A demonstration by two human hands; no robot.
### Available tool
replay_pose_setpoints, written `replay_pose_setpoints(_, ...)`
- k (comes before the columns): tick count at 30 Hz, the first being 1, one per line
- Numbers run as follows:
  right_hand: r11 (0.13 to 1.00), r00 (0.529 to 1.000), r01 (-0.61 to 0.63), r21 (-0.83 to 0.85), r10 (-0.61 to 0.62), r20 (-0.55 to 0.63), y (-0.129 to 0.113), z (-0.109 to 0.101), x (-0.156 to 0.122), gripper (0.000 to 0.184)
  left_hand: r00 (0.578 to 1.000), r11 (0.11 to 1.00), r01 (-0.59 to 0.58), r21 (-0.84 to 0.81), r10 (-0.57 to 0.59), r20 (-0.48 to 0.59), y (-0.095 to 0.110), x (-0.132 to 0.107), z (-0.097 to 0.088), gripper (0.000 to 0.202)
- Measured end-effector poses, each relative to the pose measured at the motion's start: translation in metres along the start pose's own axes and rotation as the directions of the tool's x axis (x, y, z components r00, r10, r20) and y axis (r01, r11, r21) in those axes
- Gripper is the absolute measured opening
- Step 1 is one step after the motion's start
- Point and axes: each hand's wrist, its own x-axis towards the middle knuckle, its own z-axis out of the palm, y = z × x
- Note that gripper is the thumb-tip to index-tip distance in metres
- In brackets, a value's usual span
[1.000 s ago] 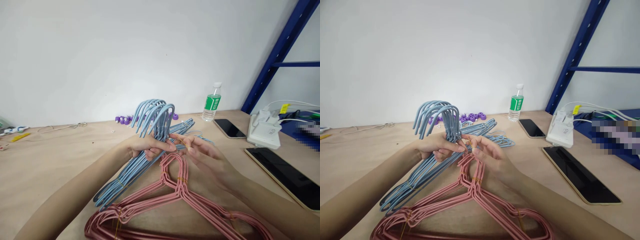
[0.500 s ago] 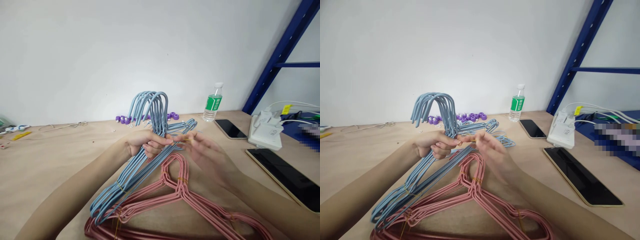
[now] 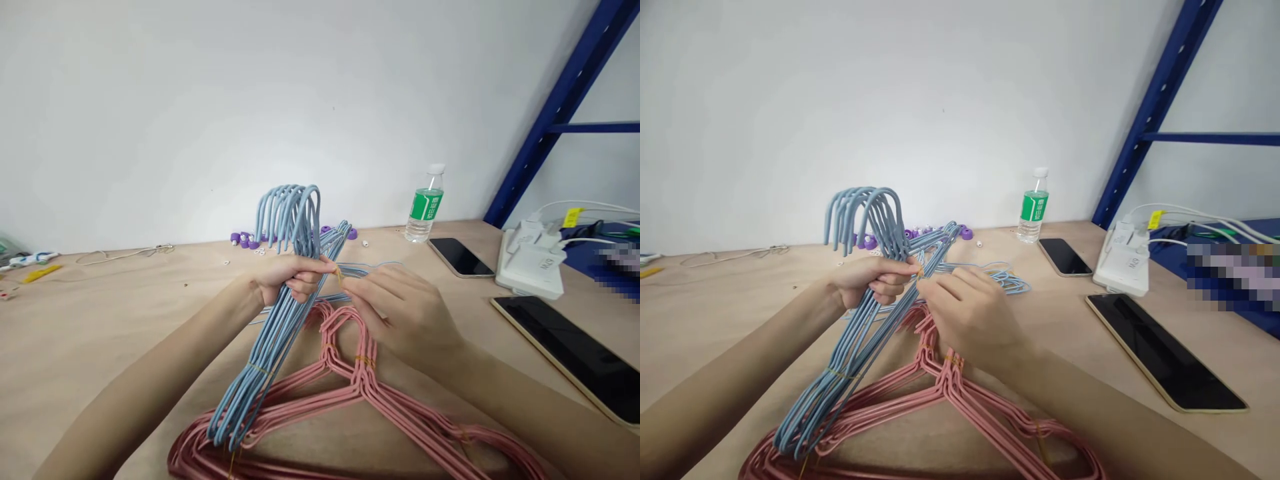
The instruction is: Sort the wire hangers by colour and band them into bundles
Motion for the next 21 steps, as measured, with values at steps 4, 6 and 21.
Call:
replay_pose_setpoints(4,0.986,0.997,0.067,-0.152,-0.062,0.037,0.003,0.004,0.0,0.027,0.993,0.997,0.057,-0.052,-0.052,0.104,-0.001,0.002,-0.004,0.043)
replay_pose_setpoints(6,0.974,0.991,0.112,-0.198,-0.095,0.092,0.006,0.008,-0.001,0.027,0.986,0.993,0.063,-0.099,-0.047,0.158,-0.003,0.003,-0.005,0.034)
replay_pose_setpoints(21,0.752,0.876,-0.473,0.459,0.345,0.337,-0.006,0.007,-0.002,0.017,0.987,0.982,0.036,0.184,-0.064,0.148,-0.018,0.01,-0.004,0.021)
